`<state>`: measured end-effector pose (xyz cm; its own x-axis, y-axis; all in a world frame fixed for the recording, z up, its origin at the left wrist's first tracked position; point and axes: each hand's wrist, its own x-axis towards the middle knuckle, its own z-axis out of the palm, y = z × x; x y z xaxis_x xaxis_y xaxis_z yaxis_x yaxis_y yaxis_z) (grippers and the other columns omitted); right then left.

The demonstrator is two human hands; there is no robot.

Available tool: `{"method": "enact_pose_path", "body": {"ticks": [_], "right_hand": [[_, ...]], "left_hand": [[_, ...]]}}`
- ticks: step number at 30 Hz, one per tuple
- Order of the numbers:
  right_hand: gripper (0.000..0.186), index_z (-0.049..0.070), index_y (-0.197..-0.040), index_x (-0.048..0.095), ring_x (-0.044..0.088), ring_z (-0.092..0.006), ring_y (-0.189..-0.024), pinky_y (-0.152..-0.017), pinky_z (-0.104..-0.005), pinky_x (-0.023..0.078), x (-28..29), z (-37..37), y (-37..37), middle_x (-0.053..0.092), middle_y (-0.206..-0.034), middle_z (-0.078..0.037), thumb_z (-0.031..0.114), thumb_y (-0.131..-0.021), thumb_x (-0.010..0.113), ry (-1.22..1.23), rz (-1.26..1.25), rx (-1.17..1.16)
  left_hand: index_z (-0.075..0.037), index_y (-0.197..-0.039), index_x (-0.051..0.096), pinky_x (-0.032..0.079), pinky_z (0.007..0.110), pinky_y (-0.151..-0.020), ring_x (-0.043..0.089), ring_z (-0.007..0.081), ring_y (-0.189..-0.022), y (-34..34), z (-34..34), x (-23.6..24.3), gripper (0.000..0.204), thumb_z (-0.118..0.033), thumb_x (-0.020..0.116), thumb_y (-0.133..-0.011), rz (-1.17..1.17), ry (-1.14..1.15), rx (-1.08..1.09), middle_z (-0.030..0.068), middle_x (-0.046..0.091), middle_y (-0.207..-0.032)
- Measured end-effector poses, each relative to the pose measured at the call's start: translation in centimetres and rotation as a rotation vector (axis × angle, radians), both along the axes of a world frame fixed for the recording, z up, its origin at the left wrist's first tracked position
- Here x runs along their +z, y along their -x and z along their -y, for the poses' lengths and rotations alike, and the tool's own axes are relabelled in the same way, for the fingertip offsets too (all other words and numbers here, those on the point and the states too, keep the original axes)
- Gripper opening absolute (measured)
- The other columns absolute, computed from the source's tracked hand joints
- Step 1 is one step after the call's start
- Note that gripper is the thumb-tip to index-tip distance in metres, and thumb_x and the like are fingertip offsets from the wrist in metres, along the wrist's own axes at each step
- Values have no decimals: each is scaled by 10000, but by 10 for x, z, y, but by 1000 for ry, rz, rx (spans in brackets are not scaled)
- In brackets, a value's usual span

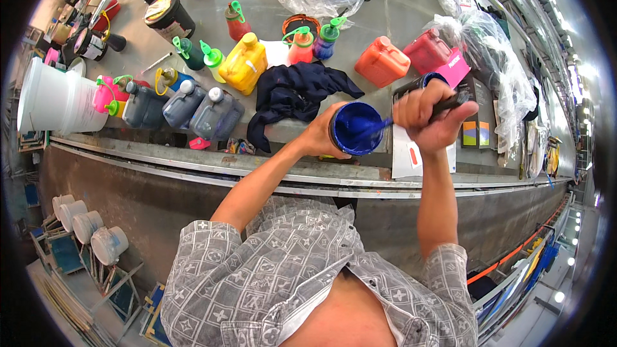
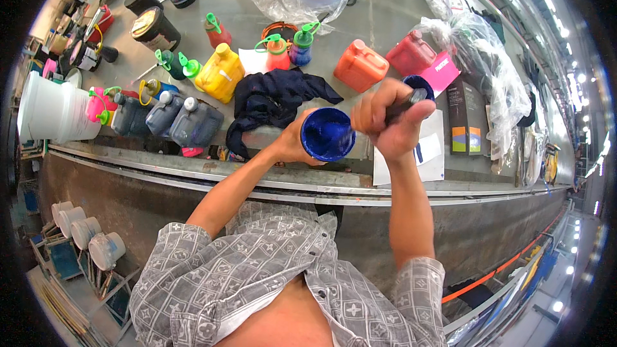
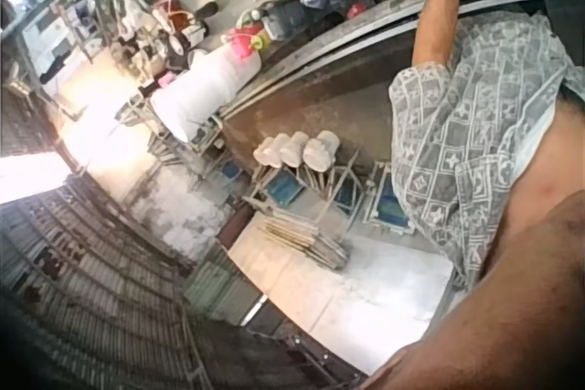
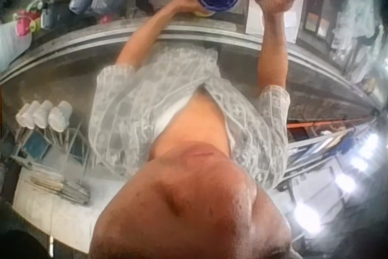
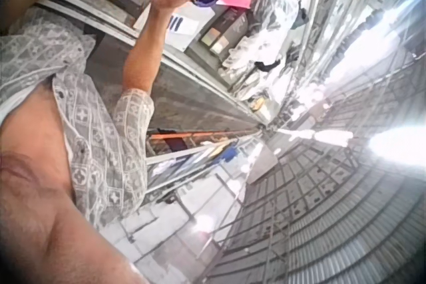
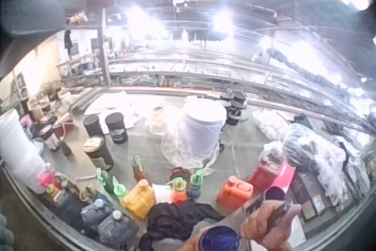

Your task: The person mixes blue paint in a container using a spatula, then applies the paint to a small white card to create color swatches. They use a hairdryer to dry the swatches and compare the result to a yellow t-shirt.

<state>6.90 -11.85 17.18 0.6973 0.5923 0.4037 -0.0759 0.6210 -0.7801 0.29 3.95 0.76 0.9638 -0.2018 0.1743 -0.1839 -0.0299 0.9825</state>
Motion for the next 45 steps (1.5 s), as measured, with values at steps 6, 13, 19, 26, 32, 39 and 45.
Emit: {"method": "enact_pose_path", "body": {"ticks": [6, 13, 19, 26, 32, 39, 45], "right_hand": [[760, 41, -596, 475, 452, -178, -455, -435, -296, 356, -15, -12, 18, 474, -533, -58, 753, -839, 365, 220, 254, -46], [731, 76, -678, 406, 339, -153, -342, -368, -309, 350, -18, 5, -11, 374, -486, -3, 789, -822, 335, 51, 324, -35], [569, 28, -720, 435, 406, -145, -472, -456, -294, 359, -90, -7, -27, 395, -537, -35, 559, -907, 522, 147, 157, -138], [562, 72, -742, 392, 305, -117, -435, -429, -278, 295, -19, 7, 40, 301, -508, -5, 603, -924, 410, 196, -123, -740], [615, 80, -766, 365, 248, -124, -434, -427, -297, 242, 25, 3, 27, 294, -509, -8, 680, -895, 344, -23, 75, -488], [584, 55, -726, 394, 315, -116, -449, -441, -285, 278, -85, 2, 18, 317, -527, -9, 608, -903, 455, 165, 17, -628], [547, 115, -742, 377, 288, -134, -446, -456, -294, 293, -35, 11, 54, 273, -526, 3, 634, -914, 389, 79, -349, -849]], "left_hand": [[-57, -1361, 381, 370, 339, -1053, 478, 218, -1214, -6, -10, 1, 1071, -225, 917, -449, 52, -59, -87, 96, 485, -1298], [-55, -1363, 383, 364, 339, -1053, 487, 215, -1203, -13, -25, 9, 1082, -205, 917, -435, -8, -48, -214, 89, 503, -1288], [-44, -1364, 384, 370, 343, -1040, 496, 224, -1193, -14, -27, 3, 1086, -211, 915, -431, 12, -49, -195, 100, 512, -1281], [-48, -1346, 395, 370, 355, -1042, 491, 230, -1200, 5, -5, -3, 1061, -219, 917, -439, 75, -89, 44, 108, 503, -1279], [-55, -1352, 388, 366, 352, -1053, 477, 219, -1215, 6, -2, 2, 1049, -204, 915, -458, 61, -25, 47, 88, 490, -1295], [-45, -1349, 393, 365, 335, -1052, 494, 216, -1197, -1, -18, -4, 1063, -215, 922, -442, 91, -77, -60, 101, 507, -1282], [-41, -1339, 361, 379, 383, -1026, 490, 267, -1182, 18, 17, -15, 1053, -196, 918, -459, 178, -142, 302, 128, 485, -1274]]}}
